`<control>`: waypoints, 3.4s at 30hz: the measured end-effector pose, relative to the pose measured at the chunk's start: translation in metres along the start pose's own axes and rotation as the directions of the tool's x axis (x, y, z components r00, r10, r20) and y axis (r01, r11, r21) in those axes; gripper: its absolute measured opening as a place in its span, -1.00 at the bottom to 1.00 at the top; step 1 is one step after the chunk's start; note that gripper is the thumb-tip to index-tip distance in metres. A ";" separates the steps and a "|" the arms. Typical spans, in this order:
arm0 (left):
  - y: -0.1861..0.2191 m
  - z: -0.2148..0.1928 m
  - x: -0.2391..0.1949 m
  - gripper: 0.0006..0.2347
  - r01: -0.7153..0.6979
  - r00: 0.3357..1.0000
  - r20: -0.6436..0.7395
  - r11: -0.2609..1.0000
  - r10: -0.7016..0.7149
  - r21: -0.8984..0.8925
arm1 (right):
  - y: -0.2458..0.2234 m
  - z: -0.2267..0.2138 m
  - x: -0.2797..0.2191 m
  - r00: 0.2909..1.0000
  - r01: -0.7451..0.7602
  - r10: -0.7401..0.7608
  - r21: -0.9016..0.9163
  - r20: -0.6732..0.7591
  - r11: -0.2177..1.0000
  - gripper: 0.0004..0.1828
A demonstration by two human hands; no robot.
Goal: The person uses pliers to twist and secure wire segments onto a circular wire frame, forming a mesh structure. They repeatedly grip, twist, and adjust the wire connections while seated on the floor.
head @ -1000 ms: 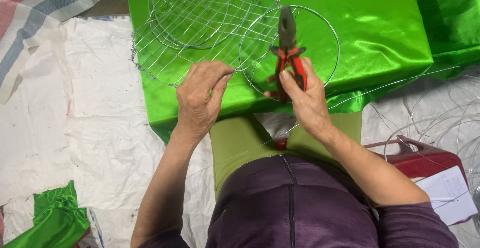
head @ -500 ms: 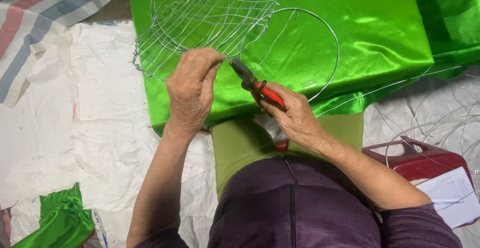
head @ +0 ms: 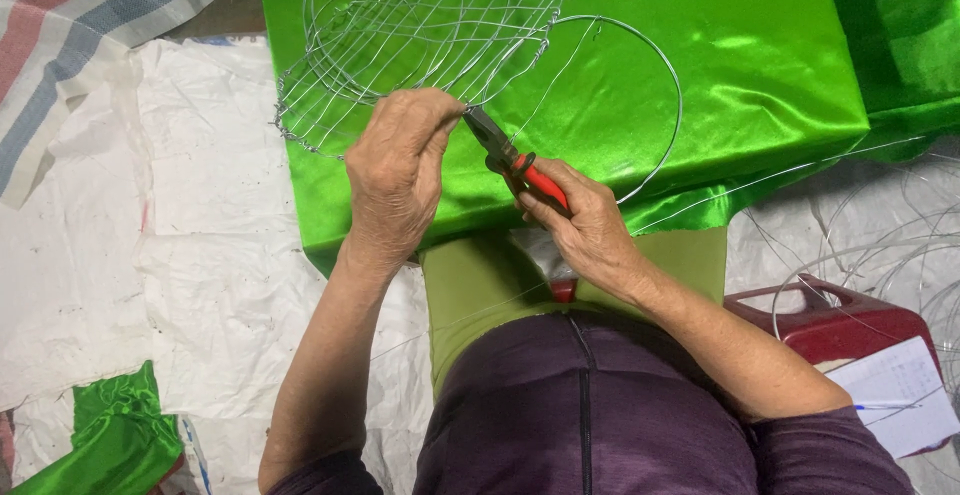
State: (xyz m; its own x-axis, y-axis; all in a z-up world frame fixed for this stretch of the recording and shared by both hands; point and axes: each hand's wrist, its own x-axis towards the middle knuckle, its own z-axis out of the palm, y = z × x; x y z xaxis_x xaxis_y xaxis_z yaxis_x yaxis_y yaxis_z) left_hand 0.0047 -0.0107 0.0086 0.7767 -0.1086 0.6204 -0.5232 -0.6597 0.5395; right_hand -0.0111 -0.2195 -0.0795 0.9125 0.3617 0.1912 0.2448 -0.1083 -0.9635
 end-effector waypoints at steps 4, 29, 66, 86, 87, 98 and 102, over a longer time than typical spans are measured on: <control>-0.003 0.003 -0.001 -0.92 -0.018 1.000 0.005 1.000 0.018 0.002 | 0.007 0.002 -0.004 1.000 0.003 -0.003 0.014 -0.016 1.000 -0.68; -0.006 0.026 -0.012 -0.86 0.076 0.996 -0.053 0.983 -0.068 0.164 | -0.019 -0.010 -0.007 0.994 -0.080 0.072 -0.096 -0.088 0.992 -0.72; -0.040 0.099 -0.042 -0.89 0.218 0.963 -0.146 0.974 -0.225 -0.066 | 0.011 -0.047 -0.004 0.850 -0.524 0.432 0.567 0.302 0.636 -0.58; -0.015 0.075 -0.040 -0.81 0.163 0.985 -0.068 0.979 -0.156 0.120 | 0.003 -0.060 0.010 0.953 -0.221 0.185 0.136 0.238 0.966 -0.59; -0.018 0.075 -0.042 -0.79 0.133 0.991 -0.043 0.968 -0.127 0.213 | 0.005 -0.061 0.009 0.956 -0.209 0.186 0.083 0.225 0.975 -0.60; -0.001 0.076 -0.030 -0.86 0.254 0.956 -0.112 0.957 -0.270 -0.138 | -0.005 -0.047 0.002 0.932 -0.337 0.298 0.196 0.204 0.921 -0.54; 0.000 0.079 -0.027 -0.87 0.255 0.950 -0.148 0.956 -0.276 -0.144 | 0.003 -0.042 -0.001 0.941 -0.323 0.297 0.165 0.164 0.932 -0.49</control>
State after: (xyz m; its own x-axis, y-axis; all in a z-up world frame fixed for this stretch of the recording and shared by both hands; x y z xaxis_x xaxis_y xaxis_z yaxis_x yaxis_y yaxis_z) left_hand 0.0112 -0.0670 -0.0533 0.8300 0.1891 0.5247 -0.3522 -0.5518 0.7560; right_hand 0.0027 -0.2585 -0.0742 0.8773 0.4600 -0.1370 -0.1207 -0.0649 -0.9906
